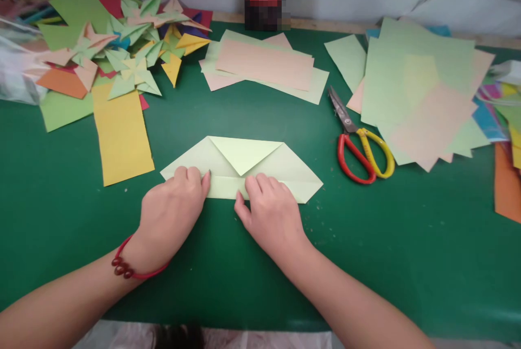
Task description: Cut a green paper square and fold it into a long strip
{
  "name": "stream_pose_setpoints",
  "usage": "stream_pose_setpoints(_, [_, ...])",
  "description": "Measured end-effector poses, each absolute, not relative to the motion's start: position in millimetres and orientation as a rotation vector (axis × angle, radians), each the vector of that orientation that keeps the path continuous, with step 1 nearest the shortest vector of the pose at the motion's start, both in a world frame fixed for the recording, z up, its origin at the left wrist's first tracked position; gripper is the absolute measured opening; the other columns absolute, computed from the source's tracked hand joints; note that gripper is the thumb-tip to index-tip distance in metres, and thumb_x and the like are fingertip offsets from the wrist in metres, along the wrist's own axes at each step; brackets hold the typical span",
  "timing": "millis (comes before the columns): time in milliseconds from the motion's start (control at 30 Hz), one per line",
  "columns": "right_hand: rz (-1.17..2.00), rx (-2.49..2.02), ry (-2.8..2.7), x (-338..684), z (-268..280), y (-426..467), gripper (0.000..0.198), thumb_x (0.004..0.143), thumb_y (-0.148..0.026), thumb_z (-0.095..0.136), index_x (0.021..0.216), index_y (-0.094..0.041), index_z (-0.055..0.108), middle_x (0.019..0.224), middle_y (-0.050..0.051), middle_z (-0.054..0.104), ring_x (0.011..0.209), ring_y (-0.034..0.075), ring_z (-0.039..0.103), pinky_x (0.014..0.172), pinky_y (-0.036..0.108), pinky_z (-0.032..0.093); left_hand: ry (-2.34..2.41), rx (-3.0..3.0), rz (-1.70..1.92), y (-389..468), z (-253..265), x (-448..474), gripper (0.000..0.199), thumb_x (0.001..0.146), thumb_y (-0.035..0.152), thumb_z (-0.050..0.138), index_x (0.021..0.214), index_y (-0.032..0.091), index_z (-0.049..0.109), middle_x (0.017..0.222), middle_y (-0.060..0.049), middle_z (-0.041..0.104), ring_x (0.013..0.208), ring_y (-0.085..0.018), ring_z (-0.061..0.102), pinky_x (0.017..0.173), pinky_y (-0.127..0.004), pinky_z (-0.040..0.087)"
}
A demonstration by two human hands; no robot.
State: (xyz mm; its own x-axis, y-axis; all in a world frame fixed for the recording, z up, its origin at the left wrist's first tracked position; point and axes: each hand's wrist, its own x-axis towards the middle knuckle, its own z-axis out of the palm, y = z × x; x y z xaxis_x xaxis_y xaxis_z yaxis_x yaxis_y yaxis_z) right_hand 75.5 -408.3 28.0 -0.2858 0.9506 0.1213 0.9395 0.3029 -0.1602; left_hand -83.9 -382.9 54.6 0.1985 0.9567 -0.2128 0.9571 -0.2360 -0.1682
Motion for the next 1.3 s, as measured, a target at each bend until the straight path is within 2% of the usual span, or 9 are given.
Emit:
stream_pose_setpoints(200, [0.078,-1.740,-2.370,76,28,-407,0.019,0.086,-0.029,0.044,0.071,-0.018,0.047,0.066,0.001,0.049,0.061,0.014,0.043,0.059,0.028,0.032,1.936,2.437,-0.471,-382,54,-85,0.042,0.097,0.027,0.018,0.075,0.013,0.051,0.068,-0.008,0.055,0.056,-0.020,0.058,0.043,-0.027,0.019])
stream_pose_setpoints(367, [0.081,-1.754,-2.378,76,28,-408,0.019,0.086,-0.029,0.044,0.071,-0.018,0.048,0.065,0.001,0.049,0.062,0.014,0.044,0.059,0.028,0.032,1.911,2.518,-0.550,-390,55,-84,0.028,0.088,0.006,0.025,0.079,0.015,0.049,0.073,-0.008,0.053,0.062,-0.020,0.056,0.048,-0.027,0.029])
stream_pose_setpoints(800, [0.073,-1.746,-2.379,75,29,-407,0.021,0.087,-0.029,0.043,0.070,-0.018,0.047,0.065,0.001,0.048,0.061,0.014,0.044,0.059,0.028,0.032,1.849,2.645,-0.674,-409,63,-86,0.023,0.081,0.000,0.031,0.080,0.017,0.047,0.077,-0.008,0.049,0.068,-0.021,0.049,0.051,-0.029,0.032])
stream_pose_setpoints(967, [0.076,-1.746,-2.380,75,29,-407,0.020,0.087,-0.029,0.042,0.070,-0.018,0.047,0.065,0.001,0.049,0.061,0.014,0.044,0.058,0.028,0.031,1.926,2.560,-0.691,-409,68,-91,0.022,0.088,0.008,0.032,0.077,0.016,0.049,0.072,-0.008,0.049,0.061,-0.019,0.048,0.050,-0.029,0.031])
stream_pose_setpoints(1133, [0.071,-1.749,-2.385,74,28,-408,0.021,0.087,-0.029,0.042,0.070,-0.018,0.047,0.065,0.001,0.048,0.061,0.014,0.043,0.058,0.028,0.031,1.962,2.463,-0.711,-408,68,-93,0.034,0.096,0.024,0.025,0.072,0.015,0.048,0.063,-0.007,0.047,0.052,-0.018,0.048,0.047,-0.028,0.028])
stream_pose_setpoints(1233, [0.062,-1.752,-2.391,74,28,-408,0.021,0.087,-0.030,0.042,0.070,-0.018,0.046,0.065,0.001,0.048,0.061,0.014,0.044,0.059,0.028,0.031,1.956,2.439,-0.744,-409,68,-92,0.035,0.096,0.024,0.023,0.073,0.014,0.048,0.062,-0.007,0.047,0.051,-0.019,0.049,0.047,-0.028,0.028])
stream_pose_setpoints(1300, [0.053,-1.752,-2.393,75,28,-408,0.021,0.087,-0.030,0.042,0.070,-0.018,0.046,0.065,0.001,0.048,0.061,0.014,0.044,0.059,0.028,0.032,1.939,2.454,-0.755,-410,68,-91,0.030,0.094,0.018,0.025,0.074,0.014,0.047,0.063,-0.008,0.047,0.053,-0.020,0.050,0.048,-0.028,0.029])
